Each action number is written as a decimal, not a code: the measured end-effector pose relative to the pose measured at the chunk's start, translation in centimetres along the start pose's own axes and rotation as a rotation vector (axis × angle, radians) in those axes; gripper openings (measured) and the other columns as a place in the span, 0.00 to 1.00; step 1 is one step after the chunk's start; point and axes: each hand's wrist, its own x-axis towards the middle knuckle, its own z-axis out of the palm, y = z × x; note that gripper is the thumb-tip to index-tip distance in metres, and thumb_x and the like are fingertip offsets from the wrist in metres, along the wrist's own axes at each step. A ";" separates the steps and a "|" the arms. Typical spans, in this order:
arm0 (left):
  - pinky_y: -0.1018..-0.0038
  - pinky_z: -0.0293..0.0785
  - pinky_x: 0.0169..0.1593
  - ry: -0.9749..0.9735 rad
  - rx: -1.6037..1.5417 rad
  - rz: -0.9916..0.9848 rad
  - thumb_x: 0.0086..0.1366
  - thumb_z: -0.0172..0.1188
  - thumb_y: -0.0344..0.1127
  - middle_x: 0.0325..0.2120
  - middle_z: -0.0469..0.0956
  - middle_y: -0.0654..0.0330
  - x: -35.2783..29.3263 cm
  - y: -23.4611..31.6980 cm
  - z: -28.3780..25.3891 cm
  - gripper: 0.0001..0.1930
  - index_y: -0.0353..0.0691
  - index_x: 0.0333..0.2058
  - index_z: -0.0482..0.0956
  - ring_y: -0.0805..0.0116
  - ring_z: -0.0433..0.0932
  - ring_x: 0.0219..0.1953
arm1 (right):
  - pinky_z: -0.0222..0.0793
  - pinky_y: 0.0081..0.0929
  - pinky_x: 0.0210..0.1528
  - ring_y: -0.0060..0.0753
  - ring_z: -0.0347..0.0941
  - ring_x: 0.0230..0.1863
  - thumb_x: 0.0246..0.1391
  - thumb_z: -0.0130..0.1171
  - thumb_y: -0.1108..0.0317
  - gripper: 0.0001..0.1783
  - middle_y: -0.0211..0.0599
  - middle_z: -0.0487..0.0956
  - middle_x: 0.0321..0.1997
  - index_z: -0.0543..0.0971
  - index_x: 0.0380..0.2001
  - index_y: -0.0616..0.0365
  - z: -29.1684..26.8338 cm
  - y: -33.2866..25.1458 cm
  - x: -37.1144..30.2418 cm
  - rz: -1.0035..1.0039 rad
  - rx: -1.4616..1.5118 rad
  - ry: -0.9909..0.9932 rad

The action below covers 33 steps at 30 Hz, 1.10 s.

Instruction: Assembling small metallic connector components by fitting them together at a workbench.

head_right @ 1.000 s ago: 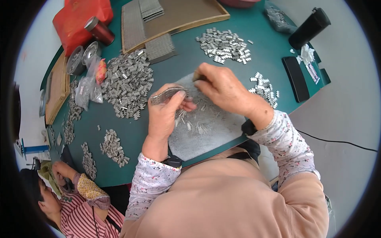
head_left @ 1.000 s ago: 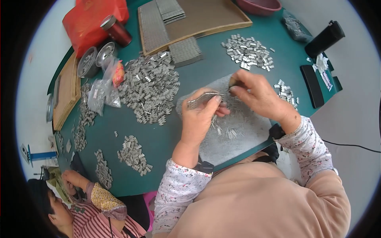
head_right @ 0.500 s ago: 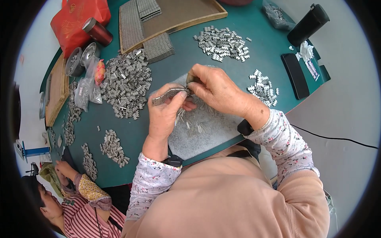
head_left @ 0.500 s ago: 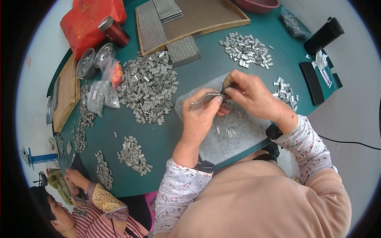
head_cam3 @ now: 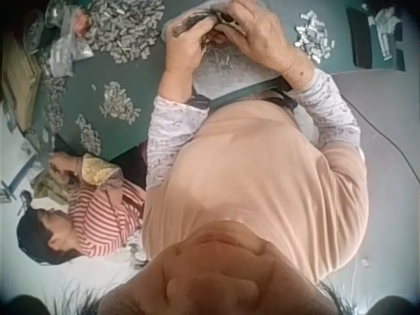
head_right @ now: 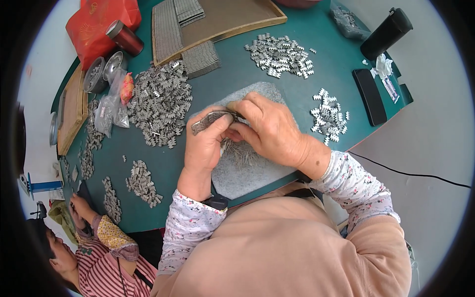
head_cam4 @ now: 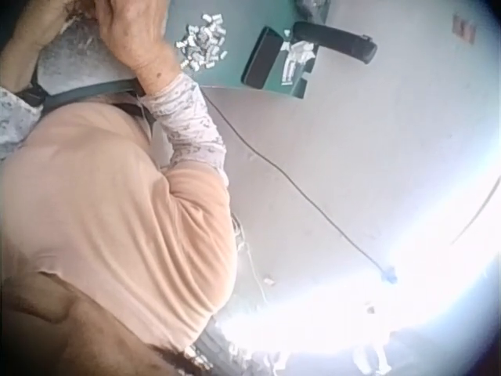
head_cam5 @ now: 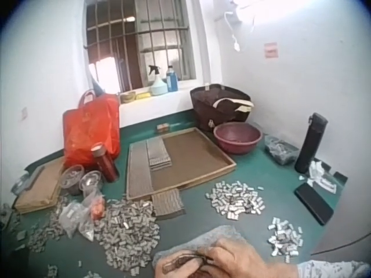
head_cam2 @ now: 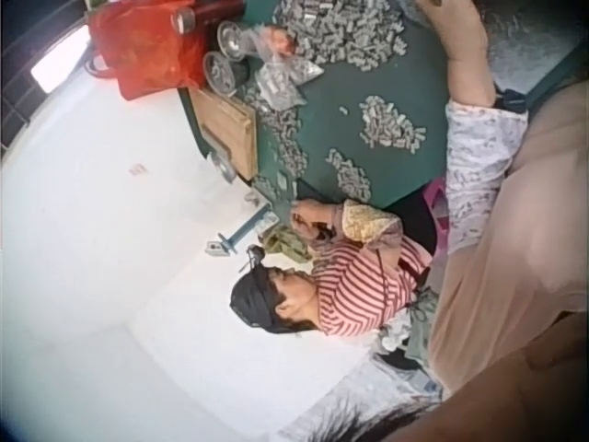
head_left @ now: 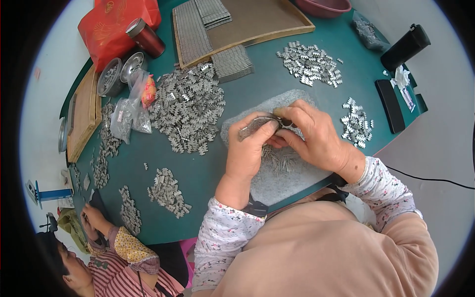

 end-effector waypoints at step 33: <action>0.76 0.78 0.32 0.137 0.081 0.117 0.62 0.59 0.25 0.31 0.80 0.57 0.0 0.5 -0.2 0.05 0.29 0.36 0.79 0.71 0.79 0.29 | 0.73 0.37 0.30 0.48 0.75 0.30 0.42 0.65 0.74 0.23 0.44 0.75 0.33 0.75 0.45 0.64 -0.1 -0.2 2.1 -0.061 -0.056 -0.072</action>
